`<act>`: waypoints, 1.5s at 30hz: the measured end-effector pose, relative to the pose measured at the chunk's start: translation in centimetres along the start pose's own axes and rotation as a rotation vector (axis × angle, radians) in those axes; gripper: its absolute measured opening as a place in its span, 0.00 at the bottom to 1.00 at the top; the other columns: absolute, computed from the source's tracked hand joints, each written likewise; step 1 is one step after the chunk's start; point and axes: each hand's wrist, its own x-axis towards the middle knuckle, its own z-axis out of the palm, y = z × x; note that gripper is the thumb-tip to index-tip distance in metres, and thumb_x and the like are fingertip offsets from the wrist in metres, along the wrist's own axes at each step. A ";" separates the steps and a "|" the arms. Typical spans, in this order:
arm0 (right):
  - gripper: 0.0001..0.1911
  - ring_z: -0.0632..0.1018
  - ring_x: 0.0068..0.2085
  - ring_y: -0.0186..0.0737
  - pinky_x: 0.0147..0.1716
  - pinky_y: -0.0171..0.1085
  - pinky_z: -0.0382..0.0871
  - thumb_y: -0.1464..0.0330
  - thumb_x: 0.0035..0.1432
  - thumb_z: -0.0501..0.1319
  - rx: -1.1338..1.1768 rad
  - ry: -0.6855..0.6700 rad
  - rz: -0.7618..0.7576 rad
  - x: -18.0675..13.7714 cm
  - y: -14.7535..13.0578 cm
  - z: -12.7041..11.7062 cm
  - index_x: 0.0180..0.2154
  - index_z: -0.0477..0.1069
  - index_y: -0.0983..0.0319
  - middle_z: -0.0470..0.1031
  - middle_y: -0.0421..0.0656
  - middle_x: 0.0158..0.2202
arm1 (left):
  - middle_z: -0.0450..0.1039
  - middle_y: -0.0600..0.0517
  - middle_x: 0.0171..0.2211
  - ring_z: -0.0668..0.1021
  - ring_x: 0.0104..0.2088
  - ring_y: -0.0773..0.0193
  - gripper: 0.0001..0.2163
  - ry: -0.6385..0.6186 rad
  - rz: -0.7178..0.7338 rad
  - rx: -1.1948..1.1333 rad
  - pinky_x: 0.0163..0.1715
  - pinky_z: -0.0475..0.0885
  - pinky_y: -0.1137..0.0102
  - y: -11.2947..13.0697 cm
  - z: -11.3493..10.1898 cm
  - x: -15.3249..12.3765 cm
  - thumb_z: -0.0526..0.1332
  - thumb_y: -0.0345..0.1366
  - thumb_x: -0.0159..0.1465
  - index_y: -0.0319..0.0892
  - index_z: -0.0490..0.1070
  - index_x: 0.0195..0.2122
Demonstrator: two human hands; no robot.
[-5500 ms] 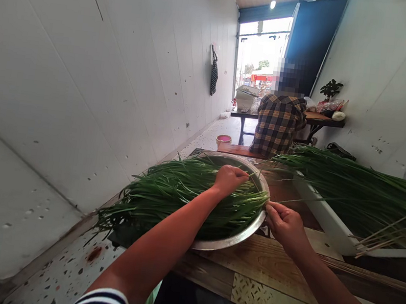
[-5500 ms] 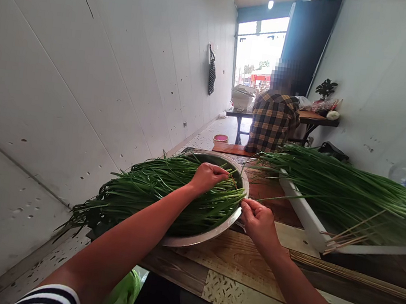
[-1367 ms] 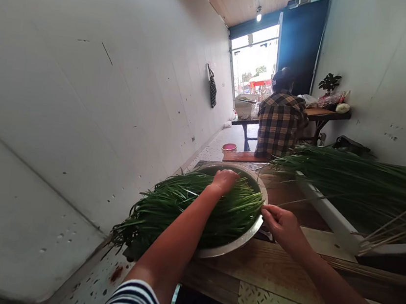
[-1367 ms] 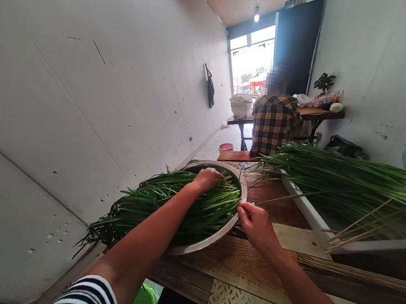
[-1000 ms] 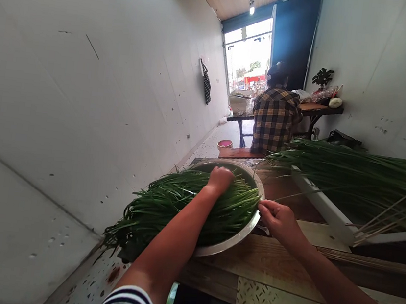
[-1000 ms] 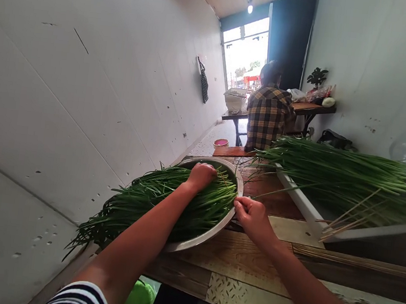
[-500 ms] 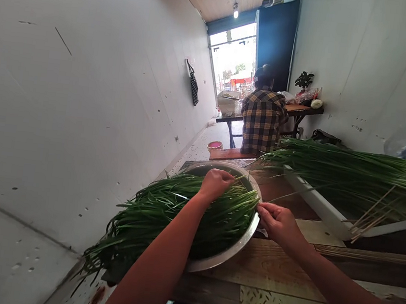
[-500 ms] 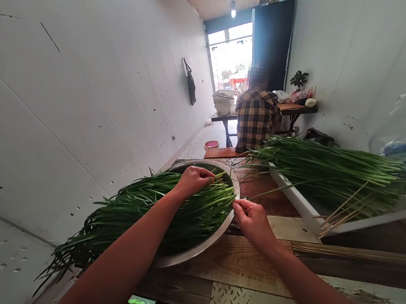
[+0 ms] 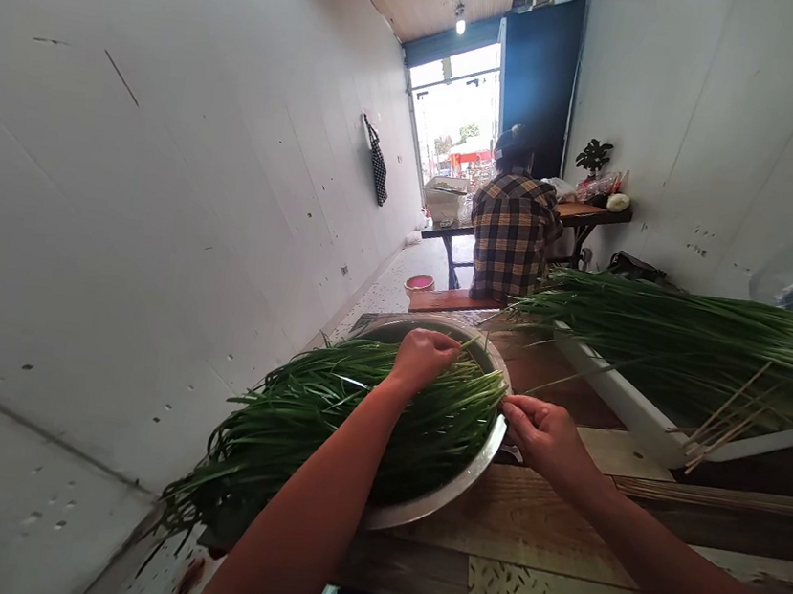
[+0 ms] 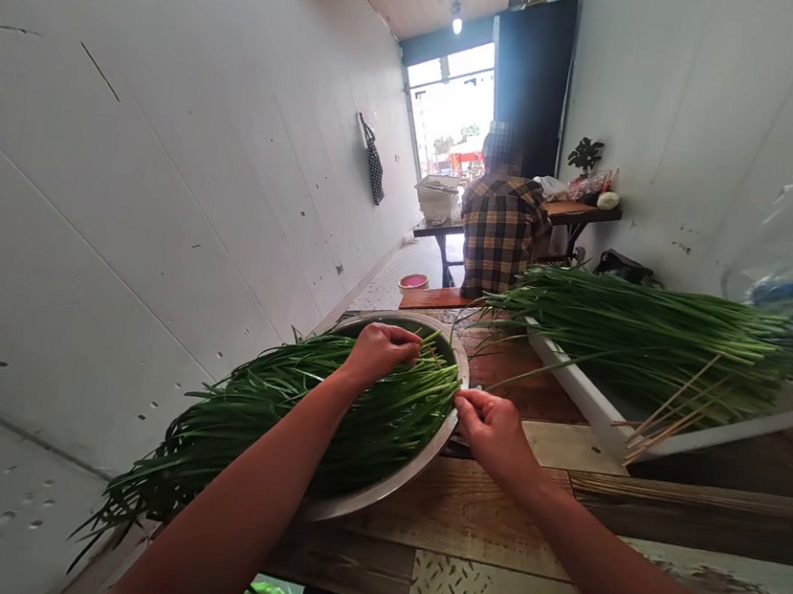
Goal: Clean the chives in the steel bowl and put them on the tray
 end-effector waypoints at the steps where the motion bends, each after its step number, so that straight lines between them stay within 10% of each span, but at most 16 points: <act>1: 0.18 0.61 0.18 0.31 0.17 0.31 0.54 0.58 0.58 0.56 -0.001 0.001 0.001 0.0 0.0 0.0 0.35 0.76 0.65 0.63 0.36 0.16 | 0.79 0.50 0.25 0.78 0.28 0.65 0.12 -0.003 0.001 -0.006 0.32 0.73 0.72 -0.1 0.0 0.0 0.61 0.34 0.54 0.37 0.79 0.37; 19: 0.17 0.58 0.18 0.30 0.17 0.31 0.52 0.57 0.58 0.55 0.029 0.018 0.001 -0.2 0.1 0.3 0.30 0.73 0.64 0.61 0.35 0.17 | 0.80 0.52 0.29 0.78 0.32 0.65 0.11 -0.057 0.072 0.063 0.34 0.72 0.74 0.6 -0.4 -0.5 0.63 0.32 0.52 0.41 0.80 0.36; 26: 0.16 0.64 0.22 0.32 0.19 0.31 0.58 0.59 0.58 0.56 -0.029 0.042 -0.046 -0.3 -0.1 0.2 0.34 0.74 0.65 0.69 0.40 0.24 | 0.80 0.52 0.35 0.78 0.35 0.64 0.11 -0.464 0.291 0.166 0.38 0.71 0.74 2.1 -2.7 -1.3 0.61 0.33 0.56 0.43 0.80 0.39; 31: 0.16 0.65 0.21 0.32 0.19 0.31 0.58 0.60 0.58 0.56 -0.105 0.030 -0.054 -0.4 -0.5 0.0 0.32 0.76 0.65 0.68 0.39 0.21 | 0.78 0.48 0.43 0.76 0.44 0.58 0.13 -0.050 0.204 0.481 0.46 0.67 0.68 -1.7 -1.3 1.3 0.59 0.35 0.59 0.45 0.78 0.44; 45: 0.17 0.61 0.20 0.31 0.18 0.31 0.54 0.58 0.56 0.56 -0.052 0.012 -0.010 -0.2 -0.4 0.1 0.31 0.73 0.65 0.64 0.37 0.19 | 0.77 0.46 0.42 0.75 0.45 0.54 0.11 -0.080 0.171 0.696 0.47 0.66 0.62 -1.0 1.0 1.1 0.57 0.33 0.60 0.43 0.80 0.37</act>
